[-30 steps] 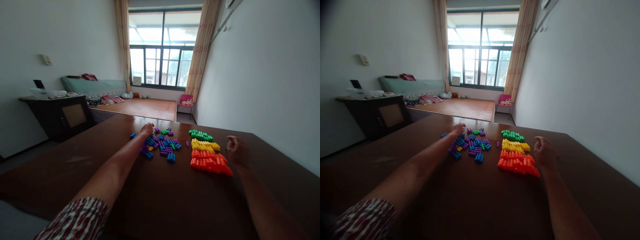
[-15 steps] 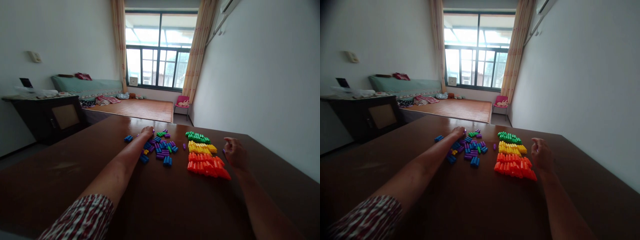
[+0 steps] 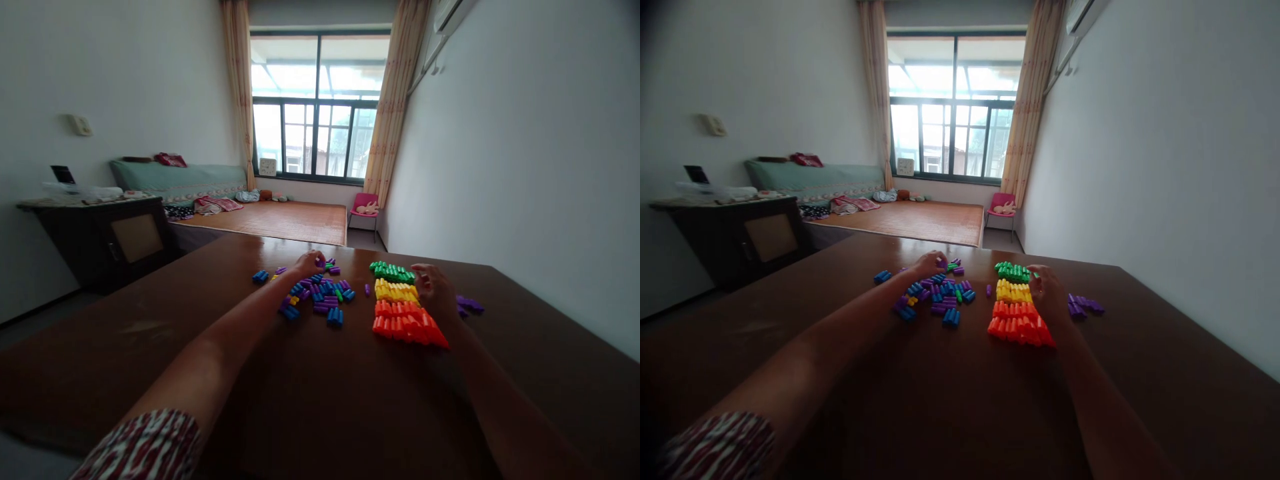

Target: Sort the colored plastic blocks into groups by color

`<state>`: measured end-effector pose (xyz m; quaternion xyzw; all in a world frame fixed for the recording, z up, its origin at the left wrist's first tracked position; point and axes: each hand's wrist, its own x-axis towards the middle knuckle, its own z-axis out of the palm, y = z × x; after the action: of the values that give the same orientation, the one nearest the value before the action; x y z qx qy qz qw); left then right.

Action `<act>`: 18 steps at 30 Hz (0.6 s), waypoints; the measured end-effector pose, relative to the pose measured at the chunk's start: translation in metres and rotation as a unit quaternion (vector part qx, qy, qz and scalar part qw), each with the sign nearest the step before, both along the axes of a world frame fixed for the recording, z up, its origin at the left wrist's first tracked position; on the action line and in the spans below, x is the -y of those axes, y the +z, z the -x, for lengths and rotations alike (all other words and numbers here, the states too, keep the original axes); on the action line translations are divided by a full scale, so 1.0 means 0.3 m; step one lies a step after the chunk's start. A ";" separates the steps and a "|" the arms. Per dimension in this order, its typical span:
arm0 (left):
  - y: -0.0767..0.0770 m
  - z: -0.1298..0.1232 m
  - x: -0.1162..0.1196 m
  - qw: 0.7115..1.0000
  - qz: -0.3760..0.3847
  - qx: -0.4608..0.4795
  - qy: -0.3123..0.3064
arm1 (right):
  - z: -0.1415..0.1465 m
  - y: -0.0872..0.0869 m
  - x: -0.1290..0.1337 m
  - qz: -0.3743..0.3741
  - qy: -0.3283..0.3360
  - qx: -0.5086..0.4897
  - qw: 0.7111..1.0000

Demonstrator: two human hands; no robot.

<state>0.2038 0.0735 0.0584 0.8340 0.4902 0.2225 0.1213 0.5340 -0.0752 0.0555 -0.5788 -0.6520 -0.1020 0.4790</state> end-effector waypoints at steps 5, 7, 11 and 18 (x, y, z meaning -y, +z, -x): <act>-0.012 -0.182 0.193 0.900 0.123 0.332 -0.253 | 0.158 0.043 0.026 0.151 0.209 -0.106 0.960; -0.024 -0.222 0.260 0.864 0.155 0.389 -0.280 | 0.190 0.043 0.033 0.184 0.269 -0.102 0.940; -0.040 -0.246 0.326 0.842 0.193 0.432 -0.260 | 0.216 0.033 0.042 0.207 0.310 -0.097 0.923; 0.004 -0.141 0.357 0.889 0.112 0.357 -0.264 | 0.072 0.054 0.020 0.168 0.281 -0.096 0.940</act>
<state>0.2461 -0.0338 0.0596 0.7778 0.1973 0.4082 0.4353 0.5123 -0.0812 0.0716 -0.4510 -0.7466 0.2040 0.4445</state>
